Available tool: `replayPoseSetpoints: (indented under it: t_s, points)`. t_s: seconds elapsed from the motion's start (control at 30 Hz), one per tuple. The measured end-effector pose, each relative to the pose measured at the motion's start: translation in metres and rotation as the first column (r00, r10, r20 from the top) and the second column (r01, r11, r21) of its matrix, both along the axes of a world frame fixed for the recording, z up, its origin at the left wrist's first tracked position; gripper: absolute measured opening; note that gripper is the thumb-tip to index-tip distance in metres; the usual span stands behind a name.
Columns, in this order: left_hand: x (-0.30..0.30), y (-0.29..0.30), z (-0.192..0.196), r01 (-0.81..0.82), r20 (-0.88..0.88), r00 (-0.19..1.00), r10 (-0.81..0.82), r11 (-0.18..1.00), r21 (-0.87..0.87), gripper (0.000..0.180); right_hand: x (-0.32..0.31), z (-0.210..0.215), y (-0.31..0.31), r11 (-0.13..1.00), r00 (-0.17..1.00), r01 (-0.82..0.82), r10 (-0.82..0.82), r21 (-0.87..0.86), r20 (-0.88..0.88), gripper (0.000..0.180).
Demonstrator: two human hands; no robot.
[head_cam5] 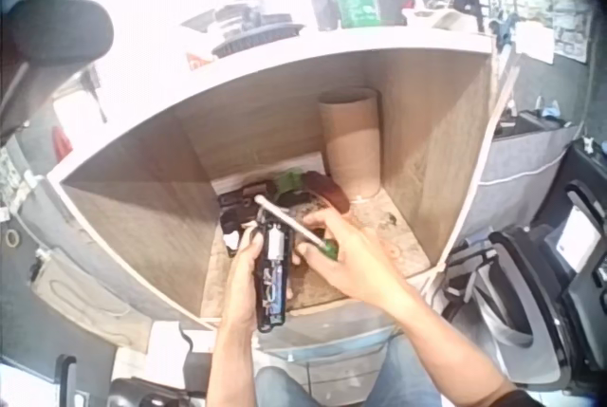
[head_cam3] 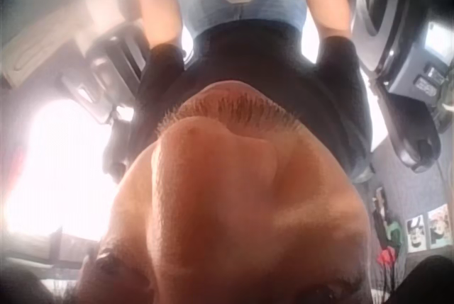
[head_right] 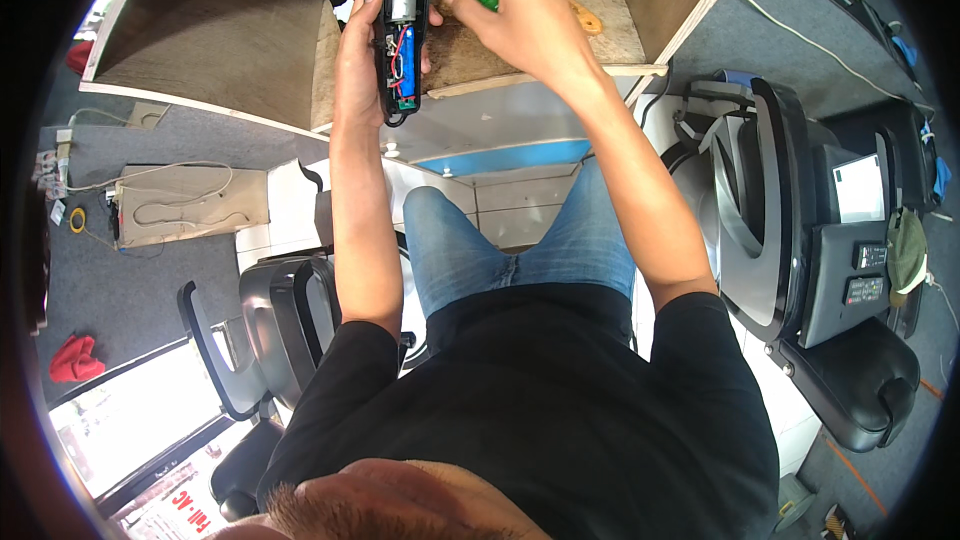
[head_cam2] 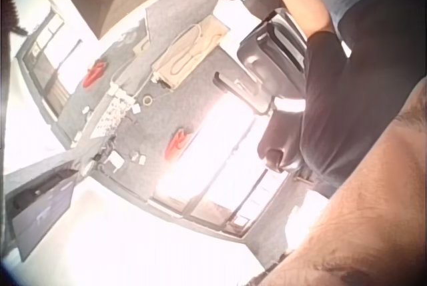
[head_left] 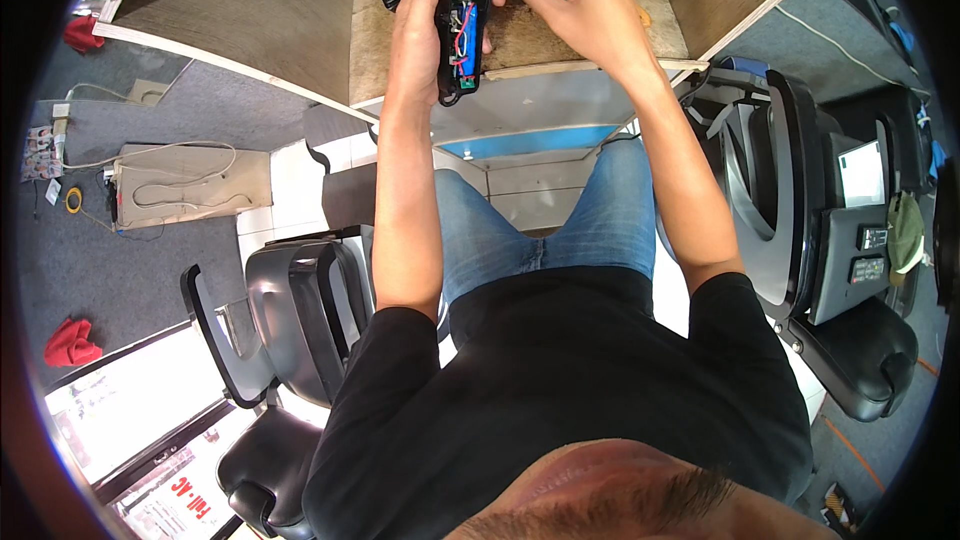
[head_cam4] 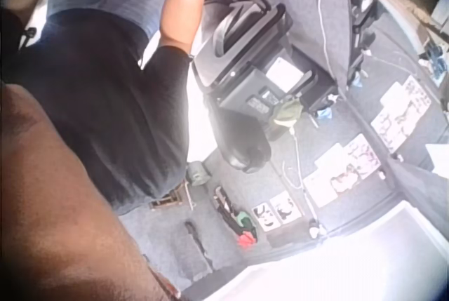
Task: The person uses a screwdriver to remove screws from a hair clipper, opens the casing, and handles the internal motor and battery components before reassembling parts of the device.
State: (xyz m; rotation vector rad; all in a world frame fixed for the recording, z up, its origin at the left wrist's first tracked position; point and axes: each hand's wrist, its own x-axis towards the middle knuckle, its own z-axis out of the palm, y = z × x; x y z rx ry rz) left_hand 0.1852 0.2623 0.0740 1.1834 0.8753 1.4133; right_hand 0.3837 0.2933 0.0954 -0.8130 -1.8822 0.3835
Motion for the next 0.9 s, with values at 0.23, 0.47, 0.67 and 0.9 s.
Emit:
replayPoseSetpoints:
  t_s: [0.23, 0.47, 0.67, 0.9]
  points:
    - [0.003, -0.003, -0.003, -0.072, -0.005, 0.997, 0.072, 0.993, -0.091, 0.037, 0.005, -0.016, 0.006, 0.994, 0.994, -0.105, 0.104, -0.034, -0.027, 0.042]
    - [0.006, -0.007, 0.004, -0.089, -0.122, 0.990, 0.077, 0.991, -0.101, 0.038, 0.002, -0.025, 0.008, 0.988, 0.988, -0.151, 0.151, 0.014, 0.034, 0.044]
    - [0.008, -0.007, 0.006, -0.096, -0.114, 0.990, 0.083, 0.989, -0.112, 0.036, 0.003, -0.026, 0.011, 0.989, 0.989, -0.122, 0.114, 0.086, 0.091, 0.045]
    - [0.007, -0.003, 0.001, -0.142, -0.124, 0.984, 0.127, 0.983, -0.120, 0.035, 0.002, -0.028, 0.009, 0.982, 0.987, -0.057, 0.028, 0.179, 0.160, 0.049]
